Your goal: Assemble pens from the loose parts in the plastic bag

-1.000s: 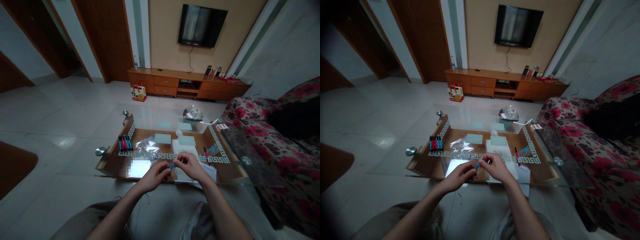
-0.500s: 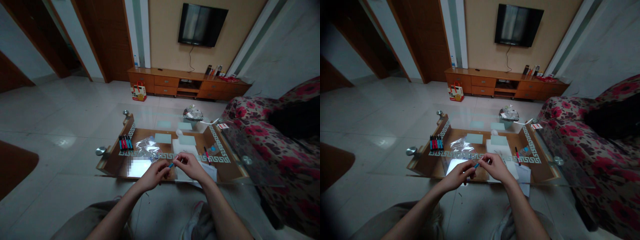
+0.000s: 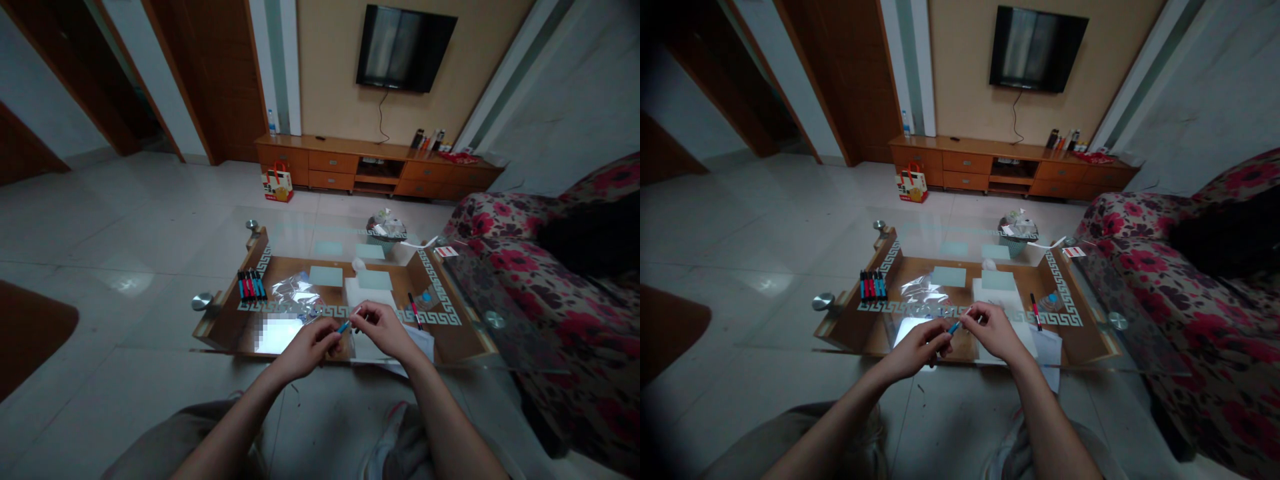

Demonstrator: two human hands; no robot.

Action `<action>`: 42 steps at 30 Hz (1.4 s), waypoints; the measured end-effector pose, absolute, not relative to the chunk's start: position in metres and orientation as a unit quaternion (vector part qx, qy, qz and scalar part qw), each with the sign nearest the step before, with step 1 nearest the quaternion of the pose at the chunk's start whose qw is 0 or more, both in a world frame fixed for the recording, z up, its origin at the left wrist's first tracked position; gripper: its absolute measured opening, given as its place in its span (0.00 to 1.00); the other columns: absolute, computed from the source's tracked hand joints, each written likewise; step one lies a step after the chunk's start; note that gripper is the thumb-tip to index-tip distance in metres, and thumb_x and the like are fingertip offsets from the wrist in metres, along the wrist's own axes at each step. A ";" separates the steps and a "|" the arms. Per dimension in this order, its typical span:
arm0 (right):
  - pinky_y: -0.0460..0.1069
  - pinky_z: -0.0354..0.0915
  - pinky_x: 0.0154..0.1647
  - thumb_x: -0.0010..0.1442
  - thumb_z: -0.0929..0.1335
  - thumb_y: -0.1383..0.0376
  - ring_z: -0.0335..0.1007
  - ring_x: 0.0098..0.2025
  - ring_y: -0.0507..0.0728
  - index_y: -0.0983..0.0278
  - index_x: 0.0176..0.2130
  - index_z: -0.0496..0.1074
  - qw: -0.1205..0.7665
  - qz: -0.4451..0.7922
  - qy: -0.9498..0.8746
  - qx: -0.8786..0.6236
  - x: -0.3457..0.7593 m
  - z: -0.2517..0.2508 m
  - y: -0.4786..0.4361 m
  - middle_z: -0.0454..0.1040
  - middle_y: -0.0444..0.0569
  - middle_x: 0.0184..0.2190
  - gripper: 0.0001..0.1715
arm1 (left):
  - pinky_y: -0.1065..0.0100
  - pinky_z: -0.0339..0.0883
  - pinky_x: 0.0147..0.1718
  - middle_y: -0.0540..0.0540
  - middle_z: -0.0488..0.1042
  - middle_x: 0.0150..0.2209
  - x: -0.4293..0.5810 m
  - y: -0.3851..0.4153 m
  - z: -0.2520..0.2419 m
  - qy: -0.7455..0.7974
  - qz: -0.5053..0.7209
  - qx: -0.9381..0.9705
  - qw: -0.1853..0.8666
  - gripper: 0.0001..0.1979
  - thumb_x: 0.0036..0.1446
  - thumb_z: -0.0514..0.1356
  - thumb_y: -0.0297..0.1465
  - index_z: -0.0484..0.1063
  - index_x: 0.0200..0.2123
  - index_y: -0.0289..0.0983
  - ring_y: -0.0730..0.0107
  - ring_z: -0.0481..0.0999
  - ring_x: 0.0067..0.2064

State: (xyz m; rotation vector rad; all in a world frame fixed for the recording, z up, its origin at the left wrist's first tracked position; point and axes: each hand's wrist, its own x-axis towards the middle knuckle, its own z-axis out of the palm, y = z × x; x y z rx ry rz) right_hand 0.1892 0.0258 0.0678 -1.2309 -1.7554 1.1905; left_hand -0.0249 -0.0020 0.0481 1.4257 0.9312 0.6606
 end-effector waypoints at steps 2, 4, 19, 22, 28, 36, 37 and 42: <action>0.46 0.62 0.34 0.62 0.68 0.56 0.68 0.32 0.53 0.65 0.33 0.74 0.334 0.457 -0.676 -0.472 0.189 0.068 0.026 0.74 0.46 0.29 0.15 | 0.77 0.61 0.20 0.47 0.72 0.32 -0.025 -0.002 0.048 0.408 0.289 0.612 0.613 0.16 0.64 0.54 0.44 0.69 0.41 0.36 0.71 0.72 0.30; 0.46 0.62 0.33 0.62 0.68 0.56 0.68 0.31 0.52 0.65 0.33 0.75 0.332 0.454 -0.678 -0.473 0.189 0.067 0.025 0.74 0.45 0.28 0.15 | 0.77 0.60 0.18 0.47 0.73 0.33 -0.025 -0.002 0.048 0.411 0.287 0.613 0.611 0.17 0.64 0.54 0.45 0.69 0.42 0.37 0.70 0.72 0.30; 0.45 0.59 0.30 0.61 0.69 0.54 0.65 0.29 0.52 0.65 0.31 0.75 0.294 0.482 -0.681 -0.466 0.183 0.057 0.024 0.74 0.45 0.27 0.17 | 0.75 0.65 0.26 0.49 0.73 0.37 -0.023 0.001 0.044 0.399 0.320 0.594 0.621 0.18 0.55 0.65 0.33 0.66 0.48 0.39 0.76 0.73 0.28; 0.45 0.58 0.29 0.61 0.69 0.54 0.64 0.28 0.51 0.65 0.31 0.75 0.280 0.505 -0.673 -0.462 0.178 0.055 0.021 0.73 0.44 0.26 0.17 | 0.74 0.66 0.28 0.50 0.72 0.36 -0.022 0.001 0.043 0.393 0.340 0.583 0.625 0.24 0.52 0.67 0.29 0.64 0.51 0.40 0.76 0.74 0.30; 0.45 0.59 0.29 0.58 0.71 0.54 0.66 0.29 0.52 0.66 0.30 0.75 0.291 0.513 -0.660 -0.466 0.167 0.050 0.017 0.74 0.45 0.26 0.17 | 0.71 0.69 0.33 0.44 0.73 0.46 -0.021 -0.003 0.043 0.373 0.344 0.598 0.621 0.25 0.55 0.64 0.27 0.66 0.56 0.40 0.71 0.76 0.36; 0.46 0.61 0.30 0.56 0.72 0.50 0.66 0.28 0.52 0.65 0.28 0.73 0.294 0.482 -0.666 -0.488 0.180 0.049 0.026 0.73 0.44 0.24 0.21 | 0.66 0.73 0.36 0.43 0.76 0.41 -0.023 -0.001 0.047 0.382 0.336 0.575 0.640 0.19 0.60 0.61 0.35 0.69 0.54 0.38 0.64 0.78 0.40; 0.46 0.62 0.31 0.58 0.70 0.49 0.67 0.29 0.53 0.65 0.29 0.73 0.305 0.471 -0.663 -0.495 0.188 0.050 0.031 0.73 0.45 0.25 0.21 | 0.67 0.72 0.35 0.44 0.76 0.38 -0.023 -0.001 0.046 0.387 0.334 0.571 0.642 0.19 0.61 0.60 0.36 0.69 0.53 0.37 0.65 0.78 0.38; 0.49 0.64 0.38 0.66 0.62 0.55 0.70 0.34 0.56 0.65 0.36 0.74 0.338 0.274 -0.662 -0.610 0.231 0.046 0.054 0.76 0.49 0.32 0.19 | 0.67 0.73 0.32 0.47 0.74 0.34 -0.024 0.003 0.039 0.409 0.350 0.550 0.638 0.19 0.60 0.61 0.39 0.68 0.51 0.37 0.65 0.79 0.36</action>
